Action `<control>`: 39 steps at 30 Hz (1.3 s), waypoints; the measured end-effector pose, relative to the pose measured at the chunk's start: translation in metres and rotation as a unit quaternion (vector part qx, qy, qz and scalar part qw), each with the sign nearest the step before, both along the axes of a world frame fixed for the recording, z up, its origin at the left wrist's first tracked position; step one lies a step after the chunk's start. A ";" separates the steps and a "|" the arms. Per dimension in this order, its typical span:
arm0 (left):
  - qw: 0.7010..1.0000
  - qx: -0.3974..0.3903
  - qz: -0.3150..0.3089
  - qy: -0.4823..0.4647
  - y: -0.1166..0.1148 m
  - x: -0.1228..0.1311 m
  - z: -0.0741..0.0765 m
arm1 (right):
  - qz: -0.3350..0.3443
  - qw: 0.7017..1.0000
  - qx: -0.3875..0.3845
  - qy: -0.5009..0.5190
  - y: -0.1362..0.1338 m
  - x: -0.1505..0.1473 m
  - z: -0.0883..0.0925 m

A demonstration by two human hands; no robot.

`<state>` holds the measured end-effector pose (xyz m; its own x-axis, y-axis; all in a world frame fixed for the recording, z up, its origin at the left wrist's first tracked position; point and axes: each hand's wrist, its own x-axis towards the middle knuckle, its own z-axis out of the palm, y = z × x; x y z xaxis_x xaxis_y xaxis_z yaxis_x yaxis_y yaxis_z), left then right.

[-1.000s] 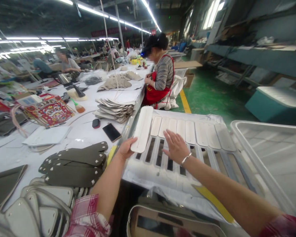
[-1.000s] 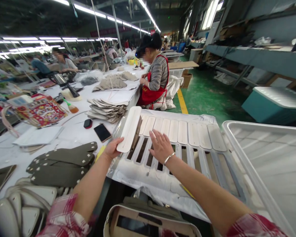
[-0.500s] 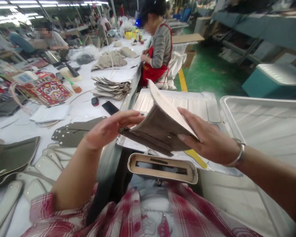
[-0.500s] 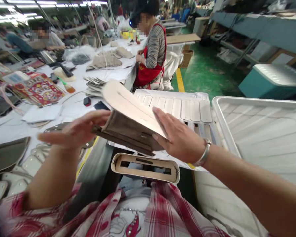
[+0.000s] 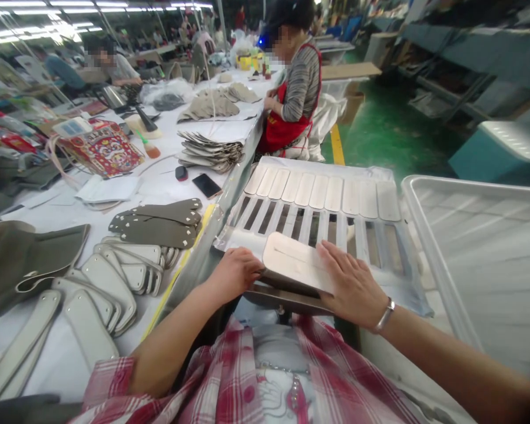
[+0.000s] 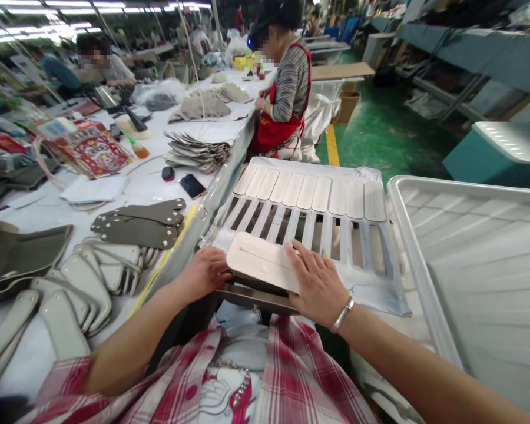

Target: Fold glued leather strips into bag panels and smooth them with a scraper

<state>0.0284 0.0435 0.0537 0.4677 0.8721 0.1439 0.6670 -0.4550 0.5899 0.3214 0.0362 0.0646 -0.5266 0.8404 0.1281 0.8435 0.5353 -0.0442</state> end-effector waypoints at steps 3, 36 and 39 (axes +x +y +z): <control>0.997 0.012 0.073 -0.038 -0.004 -0.015 -0.003 | 0.040 0.999 0.002 -0.014 0.000 0.000 -0.001; 0.940 -0.002 0.098 0.327 -0.017 0.014 0.002 | 0.146 0.949 -0.177 -0.218 0.010 -0.068 -0.020; 0.964 0.029 -0.080 0.254 -0.006 0.033 -0.002 | 0.143 0.952 -0.198 -0.185 0.014 -0.065 -0.015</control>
<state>0.0611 0.0379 0.0520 0.6182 0.7805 -0.0931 0.7817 -0.5980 0.1772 0.2568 0.0504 0.0501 -0.6889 0.5996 -0.4074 0.6627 0.7487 -0.0186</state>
